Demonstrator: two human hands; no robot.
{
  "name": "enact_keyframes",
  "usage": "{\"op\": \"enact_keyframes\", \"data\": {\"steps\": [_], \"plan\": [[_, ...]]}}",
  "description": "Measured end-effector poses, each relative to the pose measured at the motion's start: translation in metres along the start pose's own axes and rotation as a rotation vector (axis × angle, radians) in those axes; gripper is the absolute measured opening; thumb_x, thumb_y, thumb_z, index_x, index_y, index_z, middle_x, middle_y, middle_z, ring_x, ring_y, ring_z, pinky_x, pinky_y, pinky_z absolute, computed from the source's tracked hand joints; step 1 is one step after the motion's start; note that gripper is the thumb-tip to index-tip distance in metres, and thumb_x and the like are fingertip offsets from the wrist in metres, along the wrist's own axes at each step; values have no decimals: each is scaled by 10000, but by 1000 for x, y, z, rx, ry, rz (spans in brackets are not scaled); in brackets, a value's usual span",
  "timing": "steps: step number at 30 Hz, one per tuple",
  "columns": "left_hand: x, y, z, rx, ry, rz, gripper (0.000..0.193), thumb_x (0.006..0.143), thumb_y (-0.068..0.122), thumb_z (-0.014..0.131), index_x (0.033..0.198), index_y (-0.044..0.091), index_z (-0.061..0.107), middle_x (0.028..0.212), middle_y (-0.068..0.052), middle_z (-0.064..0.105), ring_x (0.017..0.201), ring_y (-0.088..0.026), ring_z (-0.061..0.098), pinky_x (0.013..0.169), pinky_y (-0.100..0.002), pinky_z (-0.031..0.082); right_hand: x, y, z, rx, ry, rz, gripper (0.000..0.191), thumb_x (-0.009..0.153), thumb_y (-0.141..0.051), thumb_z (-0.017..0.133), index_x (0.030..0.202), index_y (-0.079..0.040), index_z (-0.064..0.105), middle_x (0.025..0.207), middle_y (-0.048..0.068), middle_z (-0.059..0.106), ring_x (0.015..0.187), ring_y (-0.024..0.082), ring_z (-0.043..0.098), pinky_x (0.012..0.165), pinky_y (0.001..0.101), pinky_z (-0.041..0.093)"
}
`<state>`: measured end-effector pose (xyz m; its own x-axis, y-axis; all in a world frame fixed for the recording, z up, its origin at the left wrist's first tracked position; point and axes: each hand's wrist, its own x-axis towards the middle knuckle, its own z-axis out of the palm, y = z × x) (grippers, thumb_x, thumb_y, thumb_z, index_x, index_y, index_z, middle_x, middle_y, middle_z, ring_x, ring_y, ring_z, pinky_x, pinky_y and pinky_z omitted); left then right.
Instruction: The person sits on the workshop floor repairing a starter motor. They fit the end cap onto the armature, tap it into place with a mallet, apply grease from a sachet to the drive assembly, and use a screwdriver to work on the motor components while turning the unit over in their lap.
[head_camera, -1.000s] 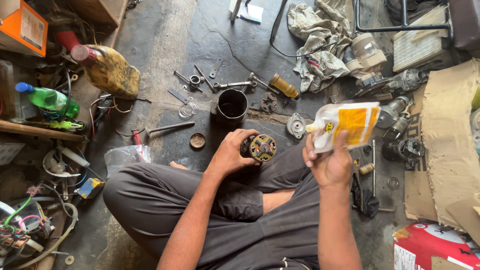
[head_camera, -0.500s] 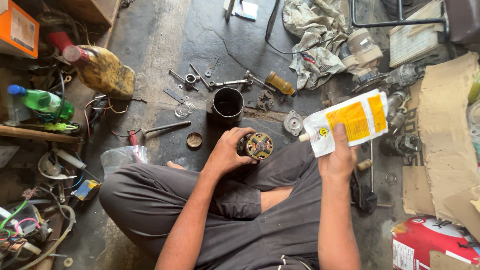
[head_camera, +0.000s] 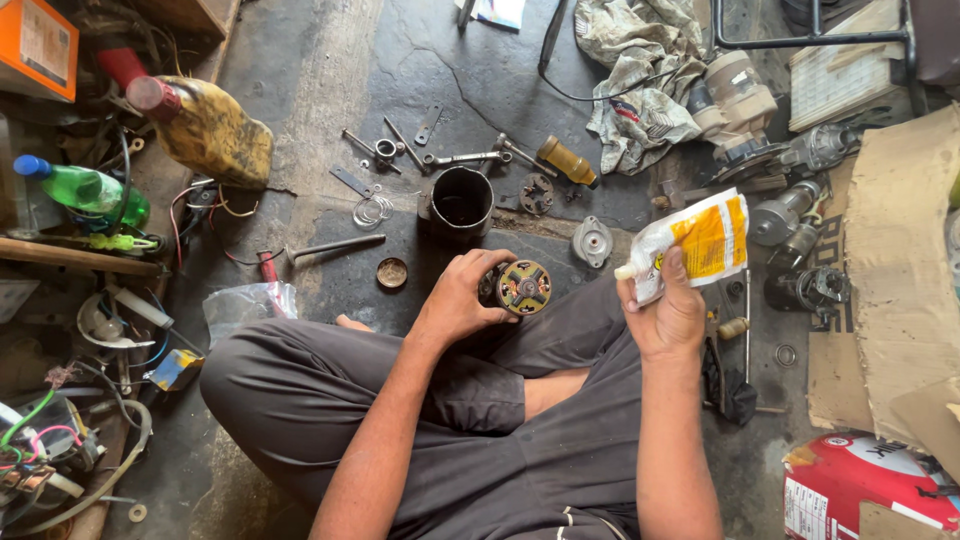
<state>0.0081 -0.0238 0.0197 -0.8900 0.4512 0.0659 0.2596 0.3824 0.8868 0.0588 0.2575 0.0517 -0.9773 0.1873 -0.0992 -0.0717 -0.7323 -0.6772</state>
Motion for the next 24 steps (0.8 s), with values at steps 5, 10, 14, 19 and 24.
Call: {"op": "enact_keyframes", "data": {"steps": [5,10,14,19,24], "plan": [[4,2,-5,3,-4,-13,810,529,197,949,1266,157,615,1218,-65,653,1155,-325,592,1011,-414,486,1,-1,10,-27,113,54,402,951,-260,724,1301,-99,609,1065,46,704,861,178,681,597,317,486],[5,3,-7,7,-5,-14,809,526,194,951,1262,156,617,1220,-66,650,1164,-326,589,1014,-416,481,-1,1,17,-148,81,-16,355,998,-175,718,1305,-32,610,1042,106,704,814,227,681,618,337,528],[8,1,-8,4,-2,-6,806,529,193,953,1261,157,618,1220,-67,649,1162,-328,589,1014,-417,481,1,1,16,-204,137,-93,324,1018,-168,698,1289,-5,624,1043,116,707,790,227,672,584,331,514],[9,0,-8,0,-2,0,813,523,195,951,1263,159,616,1217,-65,650,1162,-328,590,1013,-416,482,6,-3,11,28,26,13,329,1035,-306,699,1217,-44,616,927,76,655,698,178,586,531,289,433],[9,0,-11,4,-1,-3,819,521,199,952,1267,160,616,1216,-65,648,1161,-328,589,1016,-416,480,2,-3,9,0,37,125,364,1041,-347,725,1233,-53,630,883,35,608,599,94,464,479,225,356]]}}
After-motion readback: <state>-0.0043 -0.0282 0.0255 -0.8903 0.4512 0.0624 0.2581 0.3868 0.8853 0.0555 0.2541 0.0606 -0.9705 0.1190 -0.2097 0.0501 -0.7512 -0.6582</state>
